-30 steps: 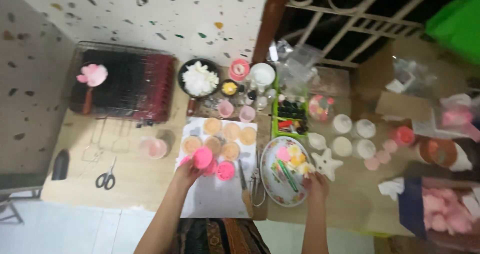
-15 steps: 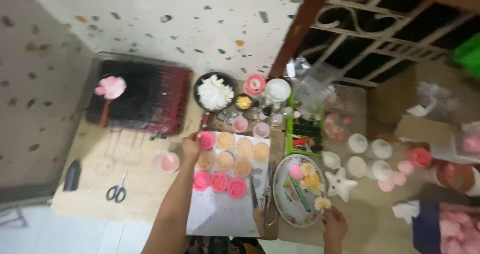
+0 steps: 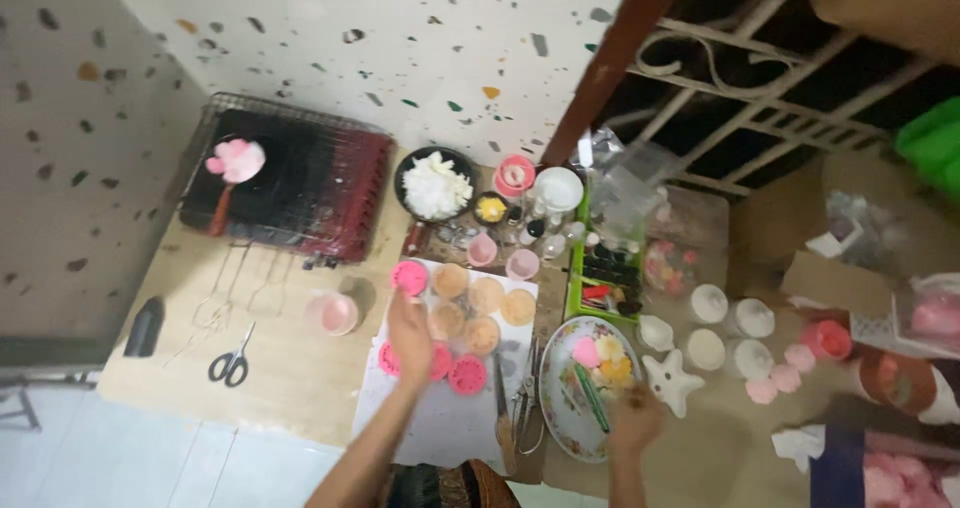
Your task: The recorder is creating decorative floral candles using molds and wax.
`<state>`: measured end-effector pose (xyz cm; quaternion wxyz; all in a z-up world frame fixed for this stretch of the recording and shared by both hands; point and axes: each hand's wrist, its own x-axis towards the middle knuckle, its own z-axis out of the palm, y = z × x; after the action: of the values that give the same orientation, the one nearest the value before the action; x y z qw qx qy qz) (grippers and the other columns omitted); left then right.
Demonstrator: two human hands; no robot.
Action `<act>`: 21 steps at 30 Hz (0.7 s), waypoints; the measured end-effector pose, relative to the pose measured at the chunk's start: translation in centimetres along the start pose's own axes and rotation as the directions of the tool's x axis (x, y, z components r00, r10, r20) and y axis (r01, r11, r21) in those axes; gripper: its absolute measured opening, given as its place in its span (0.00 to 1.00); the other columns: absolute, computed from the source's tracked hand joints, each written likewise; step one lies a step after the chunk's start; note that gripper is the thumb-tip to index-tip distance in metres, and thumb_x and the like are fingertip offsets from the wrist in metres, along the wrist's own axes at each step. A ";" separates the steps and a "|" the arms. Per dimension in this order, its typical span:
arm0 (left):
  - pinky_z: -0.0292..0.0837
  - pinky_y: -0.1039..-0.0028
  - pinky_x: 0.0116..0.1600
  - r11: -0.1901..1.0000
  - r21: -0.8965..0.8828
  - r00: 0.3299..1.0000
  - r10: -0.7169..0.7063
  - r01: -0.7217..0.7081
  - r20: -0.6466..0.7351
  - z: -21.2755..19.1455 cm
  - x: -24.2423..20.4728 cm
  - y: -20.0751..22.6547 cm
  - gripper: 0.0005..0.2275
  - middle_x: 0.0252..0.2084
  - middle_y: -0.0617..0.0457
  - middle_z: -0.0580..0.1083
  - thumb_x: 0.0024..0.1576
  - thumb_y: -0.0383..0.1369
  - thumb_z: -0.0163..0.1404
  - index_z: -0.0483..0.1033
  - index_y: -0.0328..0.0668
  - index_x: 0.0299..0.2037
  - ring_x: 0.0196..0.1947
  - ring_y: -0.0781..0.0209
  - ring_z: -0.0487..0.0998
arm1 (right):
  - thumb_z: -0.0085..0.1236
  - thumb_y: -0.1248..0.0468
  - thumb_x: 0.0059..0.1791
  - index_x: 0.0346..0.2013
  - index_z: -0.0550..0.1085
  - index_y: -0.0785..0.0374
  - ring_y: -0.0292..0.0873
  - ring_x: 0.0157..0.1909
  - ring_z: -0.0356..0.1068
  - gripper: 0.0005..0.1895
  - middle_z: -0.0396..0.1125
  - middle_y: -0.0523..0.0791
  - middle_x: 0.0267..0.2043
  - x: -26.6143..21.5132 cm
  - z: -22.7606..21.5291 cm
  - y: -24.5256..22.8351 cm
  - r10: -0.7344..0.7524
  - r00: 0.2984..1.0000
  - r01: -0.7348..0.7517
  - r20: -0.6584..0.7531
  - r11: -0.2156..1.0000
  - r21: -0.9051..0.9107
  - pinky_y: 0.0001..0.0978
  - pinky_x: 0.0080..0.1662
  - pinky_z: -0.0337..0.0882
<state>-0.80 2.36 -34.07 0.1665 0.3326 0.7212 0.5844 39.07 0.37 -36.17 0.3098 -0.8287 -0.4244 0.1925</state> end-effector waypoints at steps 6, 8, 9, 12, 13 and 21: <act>0.41 0.47 0.75 0.807 -0.159 0.467 0.476 -0.569 0.745 0.2 -13.2 9.6 0.25 0.71 0.40 0.65 0.55 0.34 0.49 0.67 0.42 0.66 0.75 0.37 0.57 | 0.48 0.55 0.51 0.51 0.74 0.64 0.47 0.52 0.70 0.19 0.71 0.49 0.51 -8.9 6.7 -3.8 -0.016 0.769 -0.510 0.640 0.589 0.627 0.43 0.55 0.68; 0.48 0.48 0.71 0.925 -0.085 0.621 0.314 -0.369 0.718 0.6 -14.6 4.4 0.23 0.66 0.39 0.68 0.57 0.37 0.46 0.70 0.42 0.64 0.70 0.37 0.61 | 0.44 0.52 0.53 0.54 0.71 0.62 0.48 0.57 0.69 0.22 0.70 0.49 0.56 -9.0 1.8 -11.9 -0.174 0.585 -0.740 0.792 0.285 0.610 0.45 0.59 0.67; 0.54 0.49 0.67 0.990 -0.031 0.719 0.123 -0.140 0.684 1.0 -15.5 1.7 0.21 0.61 0.39 0.71 0.59 0.40 0.44 0.72 0.41 0.62 0.64 0.38 0.65 | 0.41 0.50 0.53 0.56 0.70 0.62 0.48 0.60 0.69 0.24 0.69 0.48 0.59 -9.4 -0.9 -16.1 -0.276 0.489 -0.833 0.827 0.132 0.537 0.46 0.61 0.66; 0.75 0.53 0.54 0.815 0.046 0.668 -0.505 0.578 0.547 2.4 -16.9 -6.3 0.24 0.47 0.39 0.80 0.67 0.49 0.36 0.78 0.40 0.56 0.47 0.39 0.76 | 0.40 0.53 0.56 0.57 0.72 0.64 0.48 0.65 0.68 0.24 0.70 0.49 0.62 -11.1 -4.5 -18.7 -0.373 0.813 -0.342 0.447 0.315 0.885 0.45 0.68 0.63; 0.75 0.53 0.54 0.811 0.039 0.671 -0.508 0.583 0.540 2.2 -17.4 -4.1 0.24 0.47 0.39 0.80 0.67 0.49 0.36 0.78 0.40 0.56 0.47 0.39 0.76 | 0.40 0.53 0.56 0.57 0.72 0.64 0.48 0.65 0.68 0.24 0.70 0.49 0.62 -12.4 -4.0 -18.2 -0.380 0.806 -0.344 0.453 0.322 0.882 0.45 0.68 0.63; 0.71 0.66 0.56 0.078 -0.546 0.508 -0.492 0.834 0.707 -12.3 -8.3 3.9 0.18 0.48 0.49 0.76 0.57 0.33 0.51 0.74 0.36 0.57 0.47 0.55 0.75 | 0.60 0.65 0.45 0.50 0.77 0.60 0.57 0.58 0.71 0.18 0.72 0.52 0.53 -10.7 9.3 -16.4 -0.849 0.275 0.818 0.451 0.453 0.356 0.48 0.58 0.69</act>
<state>-1.44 -11.82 -28.37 0.6796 -0.0795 0.3512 0.6391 18.05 2.09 -31.29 0.2425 -0.3736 -0.8593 0.2515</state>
